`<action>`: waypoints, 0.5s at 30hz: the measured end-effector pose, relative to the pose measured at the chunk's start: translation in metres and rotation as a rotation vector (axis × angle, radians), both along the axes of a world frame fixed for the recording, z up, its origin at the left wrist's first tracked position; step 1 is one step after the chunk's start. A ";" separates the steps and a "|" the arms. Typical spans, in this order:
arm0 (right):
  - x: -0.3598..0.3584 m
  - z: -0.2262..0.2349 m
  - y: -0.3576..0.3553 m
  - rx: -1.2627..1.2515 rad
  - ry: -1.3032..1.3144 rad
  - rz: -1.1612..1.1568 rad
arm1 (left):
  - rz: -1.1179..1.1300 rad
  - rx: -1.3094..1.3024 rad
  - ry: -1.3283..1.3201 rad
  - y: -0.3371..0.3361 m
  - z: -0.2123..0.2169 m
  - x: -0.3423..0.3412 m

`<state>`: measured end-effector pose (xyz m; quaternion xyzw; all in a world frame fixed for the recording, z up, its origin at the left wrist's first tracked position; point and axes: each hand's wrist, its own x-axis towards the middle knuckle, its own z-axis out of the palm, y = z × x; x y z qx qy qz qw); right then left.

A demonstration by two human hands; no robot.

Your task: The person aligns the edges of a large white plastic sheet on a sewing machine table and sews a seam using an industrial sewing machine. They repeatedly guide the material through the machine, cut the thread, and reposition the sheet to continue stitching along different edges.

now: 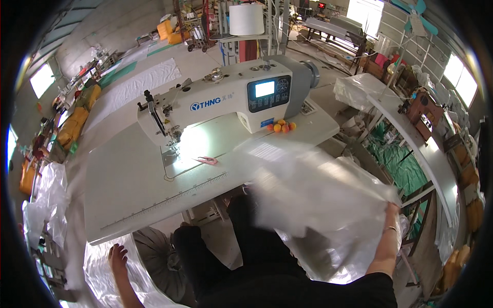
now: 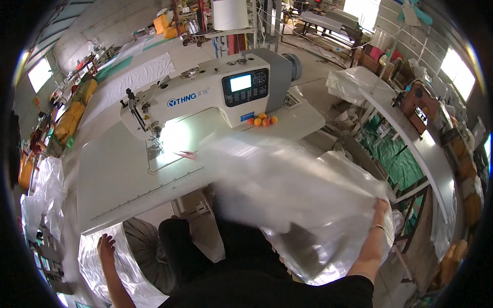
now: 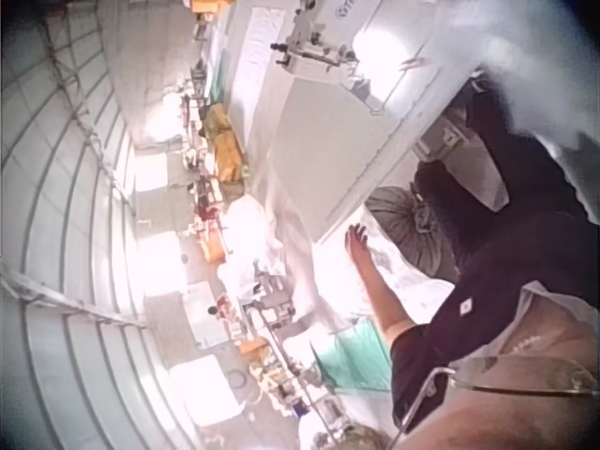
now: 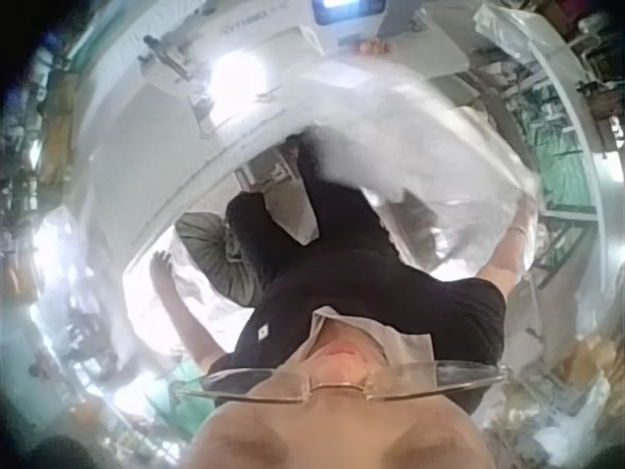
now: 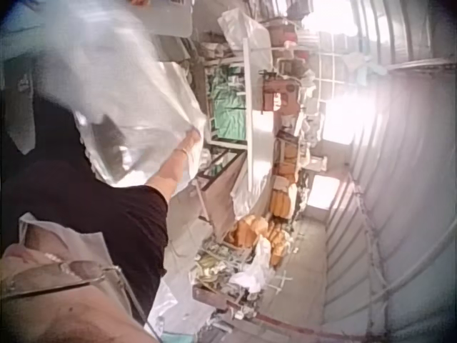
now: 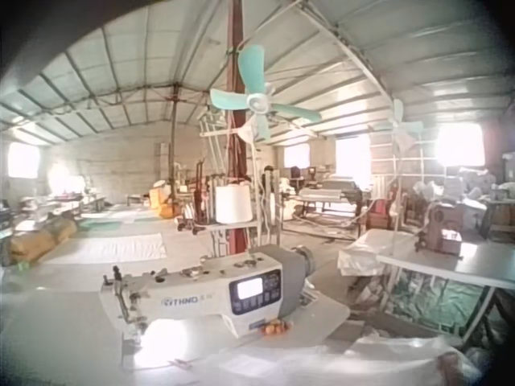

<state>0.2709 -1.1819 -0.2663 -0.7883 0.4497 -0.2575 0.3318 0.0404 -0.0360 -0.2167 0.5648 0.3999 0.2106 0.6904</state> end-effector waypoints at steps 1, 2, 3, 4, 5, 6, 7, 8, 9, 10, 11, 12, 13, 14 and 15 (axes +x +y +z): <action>-0.021 0.001 -0.017 -0.076 0.012 -0.186 | 0.039 0.019 0.017 0.002 0.005 -0.019; -0.065 -0.005 -0.034 -0.793 0.054 0.159 | 0.073 0.010 0.031 0.005 -0.003 -0.037; -0.083 -0.013 -0.034 -0.722 0.109 0.062 | 0.102 0.003 0.039 0.007 -0.007 -0.049; -0.099 -0.016 -0.032 -0.655 0.166 -0.039 | 0.133 -0.012 0.034 0.008 -0.012 -0.058; -0.119 -0.015 -0.031 -0.593 0.226 -0.148 | 0.156 -0.031 0.028 0.008 -0.018 -0.064; -0.137 -0.012 -0.029 -0.531 0.285 -0.258 | 0.178 -0.054 0.022 0.010 -0.028 -0.071; -0.149 -0.010 -0.025 -0.470 0.346 -0.364 | 0.158 -0.086 -0.028 0.019 -0.044 -0.082; -0.159 -0.007 -0.020 -0.410 0.403 -0.473 | 0.191 -0.098 -0.020 0.017 -0.052 -0.084; -0.164 -0.007 -0.014 -0.348 0.459 -0.580 | 0.224 -0.108 -0.012 0.016 -0.058 -0.088; -0.167 -0.014 -0.002 -0.496 0.784 -0.440 | 0.253 -0.118 -0.001 0.013 -0.063 -0.090; -0.176 -0.029 0.012 -0.634 1.114 -0.293 | 0.245 -0.136 -0.006 0.015 -0.071 -0.093; -0.182 -0.039 0.020 -0.767 1.442 -0.128 | 0.241 -0.134 0.002 0.014 -0.076 -0.102; -0.184 -0.041 0.022 -0.609 1.246 -0.216 | 0.233 -0.137 0.005 0.012 -0.081 -0.108; -0.185 -0.044 0.022 -0.452 1.042 -0.304 | 0.219 -0.140 0.005 0.011 -0.089 -0.109; -0.182 -0.046 0.022 -0.301 0.834 -0.381 | 0.181 -0.142 0.022 0.020 -0.100 -0.120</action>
